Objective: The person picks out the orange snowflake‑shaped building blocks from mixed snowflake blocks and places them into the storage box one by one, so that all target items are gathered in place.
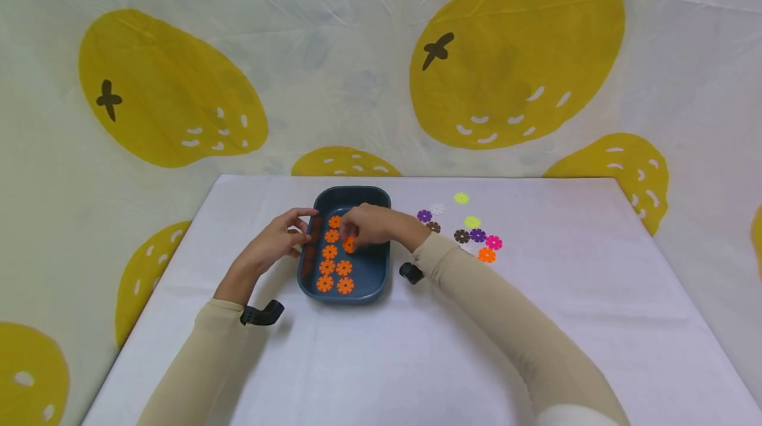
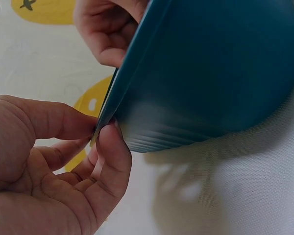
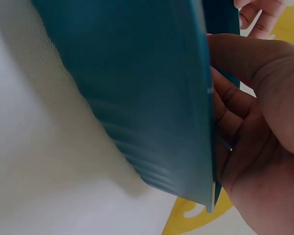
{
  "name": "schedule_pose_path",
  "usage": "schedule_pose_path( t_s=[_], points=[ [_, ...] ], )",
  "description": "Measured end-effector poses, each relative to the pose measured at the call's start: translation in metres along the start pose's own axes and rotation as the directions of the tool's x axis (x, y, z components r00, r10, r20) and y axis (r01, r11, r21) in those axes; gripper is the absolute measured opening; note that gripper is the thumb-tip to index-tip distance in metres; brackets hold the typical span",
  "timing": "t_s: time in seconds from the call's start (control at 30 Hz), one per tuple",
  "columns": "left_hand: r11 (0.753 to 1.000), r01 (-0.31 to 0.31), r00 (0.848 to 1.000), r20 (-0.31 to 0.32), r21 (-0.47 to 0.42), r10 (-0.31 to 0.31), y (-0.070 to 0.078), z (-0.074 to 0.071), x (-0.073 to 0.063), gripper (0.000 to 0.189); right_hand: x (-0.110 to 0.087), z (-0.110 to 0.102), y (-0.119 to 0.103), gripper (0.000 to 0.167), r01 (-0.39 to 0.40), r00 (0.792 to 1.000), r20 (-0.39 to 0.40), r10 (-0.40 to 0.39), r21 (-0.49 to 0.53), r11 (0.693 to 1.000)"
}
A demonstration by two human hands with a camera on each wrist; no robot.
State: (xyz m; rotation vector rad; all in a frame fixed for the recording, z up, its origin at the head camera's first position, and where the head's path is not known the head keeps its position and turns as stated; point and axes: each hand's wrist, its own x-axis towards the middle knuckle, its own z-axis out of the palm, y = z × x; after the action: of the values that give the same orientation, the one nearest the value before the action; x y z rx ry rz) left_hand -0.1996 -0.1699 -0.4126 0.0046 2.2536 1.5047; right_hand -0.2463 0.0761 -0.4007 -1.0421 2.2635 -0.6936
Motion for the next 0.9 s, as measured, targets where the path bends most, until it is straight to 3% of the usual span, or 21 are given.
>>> schedule_pose_path(
  t_s=[0.67,0.9],
  points=[
    [1.000,0.011,1.000,-0.010,0.014,-0.011,-0.001,0.002,0.000,0.055,0.011,0.014,-0.002,0.020,-0.040,0.998,0.039,0.042,-0.042,0.998],
    [1.000,0.015,1.000,-0.015,0.010,-0.015,-0.001,0.002,0.000,0.055,0.009,0.011,-0.004,0.028,-0.037,0.998,0.038,0.042,-0.143,0.989]
  ],
)
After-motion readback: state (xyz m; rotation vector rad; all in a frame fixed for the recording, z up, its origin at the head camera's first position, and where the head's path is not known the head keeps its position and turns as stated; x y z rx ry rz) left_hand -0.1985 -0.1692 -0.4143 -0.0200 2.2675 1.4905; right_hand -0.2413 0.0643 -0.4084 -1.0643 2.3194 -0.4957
